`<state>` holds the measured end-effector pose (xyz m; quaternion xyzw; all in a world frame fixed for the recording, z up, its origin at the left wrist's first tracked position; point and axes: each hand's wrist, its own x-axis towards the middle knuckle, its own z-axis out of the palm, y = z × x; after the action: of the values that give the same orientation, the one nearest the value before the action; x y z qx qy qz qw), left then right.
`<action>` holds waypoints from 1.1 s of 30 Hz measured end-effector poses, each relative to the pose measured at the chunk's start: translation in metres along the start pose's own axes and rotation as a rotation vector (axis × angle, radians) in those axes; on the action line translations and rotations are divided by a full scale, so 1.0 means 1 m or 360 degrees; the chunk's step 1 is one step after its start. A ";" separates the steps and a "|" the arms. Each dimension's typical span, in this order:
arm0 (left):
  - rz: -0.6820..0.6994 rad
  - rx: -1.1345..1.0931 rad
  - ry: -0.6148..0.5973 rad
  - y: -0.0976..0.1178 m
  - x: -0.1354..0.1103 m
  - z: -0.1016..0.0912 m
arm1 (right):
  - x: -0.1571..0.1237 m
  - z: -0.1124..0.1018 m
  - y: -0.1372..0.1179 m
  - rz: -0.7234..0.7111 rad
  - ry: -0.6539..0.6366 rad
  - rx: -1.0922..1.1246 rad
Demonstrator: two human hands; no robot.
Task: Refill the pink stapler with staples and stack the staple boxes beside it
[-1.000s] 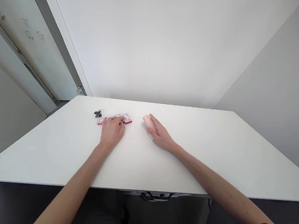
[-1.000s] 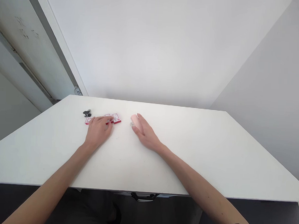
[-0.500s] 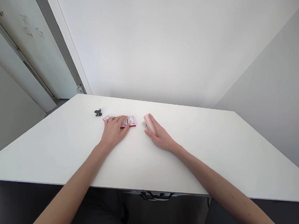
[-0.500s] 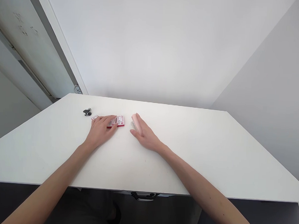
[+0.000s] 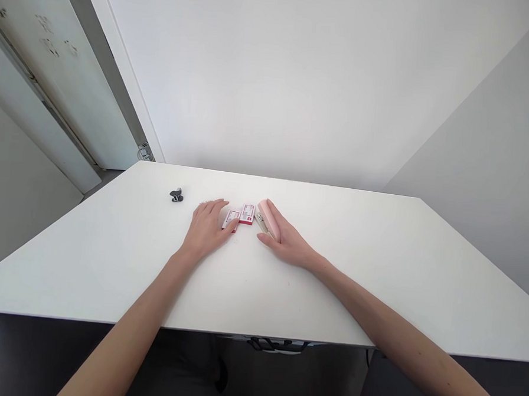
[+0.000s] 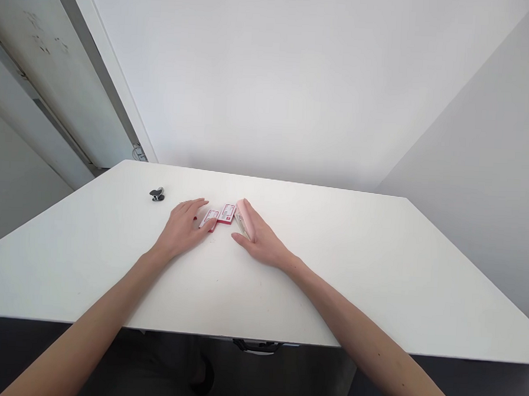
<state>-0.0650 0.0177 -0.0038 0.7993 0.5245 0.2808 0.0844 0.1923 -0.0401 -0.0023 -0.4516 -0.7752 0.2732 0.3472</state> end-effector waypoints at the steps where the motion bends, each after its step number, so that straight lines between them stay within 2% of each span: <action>1: 0.0031 -0.0047 -0.0005 0.001 -0.001 -0.001 | 0.000 0.000 0.000 0.0005 -0.0002 0.0005; 4: 0.0110 -0.0102 0.0043 0.004 -0.002 -0.004 | -0.001 0.001 0.002 0.0014 0.0001 0.0021; 7: -0.0007 -0.0075 0.0093 0.003 -0.001 -0.004 | -0.001 0.003 0.007 0.0030 0.0008 0.0030; 11: -0.0162 -0.0079 -0.0097 0.002 0.001 -0.003 | -0.002 0.005 0.012 0.0077 0.0026 0.0045; 15: -0.0087 -0.0083 -0.0115 0.004 0.000 -0.003 | -0.001 0.006 0.013 0.0083 0.0064 0.0036; 24: 0.0268 -0.0026 -0.0278 0.009 0.000 -0.005 | 0.001 0.007 0.015 0.0077 0.0078 0.0032; 33: 0.0203 -0.0066 -0.0344 0.010 0.019 0.002 | 0.002 0.005 0.010 0.0087 0.0010 0.0072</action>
<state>-0.0505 0.0307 0.0062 0.8548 0.4545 0.2086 0.1388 0.1927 -0.0345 -0.0128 -0.4656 -0.7550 0.2986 0.3522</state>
